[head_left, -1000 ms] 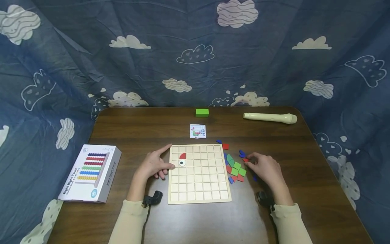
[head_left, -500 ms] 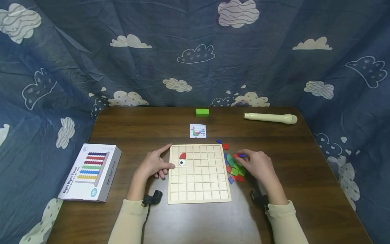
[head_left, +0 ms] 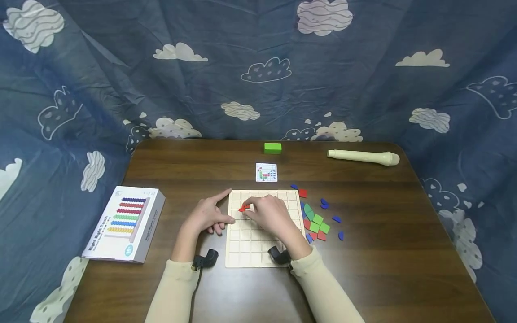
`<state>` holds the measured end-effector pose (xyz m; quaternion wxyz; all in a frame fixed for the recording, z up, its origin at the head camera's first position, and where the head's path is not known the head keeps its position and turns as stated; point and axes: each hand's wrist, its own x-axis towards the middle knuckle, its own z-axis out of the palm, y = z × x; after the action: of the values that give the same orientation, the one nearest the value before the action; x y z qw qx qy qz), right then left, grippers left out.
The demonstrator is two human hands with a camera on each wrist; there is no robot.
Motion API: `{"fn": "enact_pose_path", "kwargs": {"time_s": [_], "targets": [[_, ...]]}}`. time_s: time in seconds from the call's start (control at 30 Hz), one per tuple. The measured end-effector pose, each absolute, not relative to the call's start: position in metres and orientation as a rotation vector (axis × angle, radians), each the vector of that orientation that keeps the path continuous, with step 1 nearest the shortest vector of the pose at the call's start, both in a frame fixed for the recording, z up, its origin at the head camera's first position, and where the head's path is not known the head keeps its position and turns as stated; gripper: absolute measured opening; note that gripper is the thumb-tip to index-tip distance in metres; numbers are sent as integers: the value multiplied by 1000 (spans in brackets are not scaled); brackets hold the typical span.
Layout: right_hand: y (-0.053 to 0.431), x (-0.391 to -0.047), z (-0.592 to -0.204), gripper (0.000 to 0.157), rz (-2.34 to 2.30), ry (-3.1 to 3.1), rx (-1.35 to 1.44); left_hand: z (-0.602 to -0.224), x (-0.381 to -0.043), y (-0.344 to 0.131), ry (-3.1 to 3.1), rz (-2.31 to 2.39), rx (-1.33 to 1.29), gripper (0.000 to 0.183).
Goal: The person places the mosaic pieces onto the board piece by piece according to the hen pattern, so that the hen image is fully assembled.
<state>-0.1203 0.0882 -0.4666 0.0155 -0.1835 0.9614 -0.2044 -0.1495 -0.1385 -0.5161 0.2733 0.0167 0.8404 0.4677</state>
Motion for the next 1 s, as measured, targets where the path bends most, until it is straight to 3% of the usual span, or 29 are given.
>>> {"fn": "enact_pose_path", "kwargs": {"time_s": [0.37,1.0], "targets": [[67,-132,-495,18,-602,2937,-617,-512,-153,-139,2263,1250,68,105],[66,-133,-504,16,-626,2950,-654,-517,-151,-143,2242,1282,81,104]]}}
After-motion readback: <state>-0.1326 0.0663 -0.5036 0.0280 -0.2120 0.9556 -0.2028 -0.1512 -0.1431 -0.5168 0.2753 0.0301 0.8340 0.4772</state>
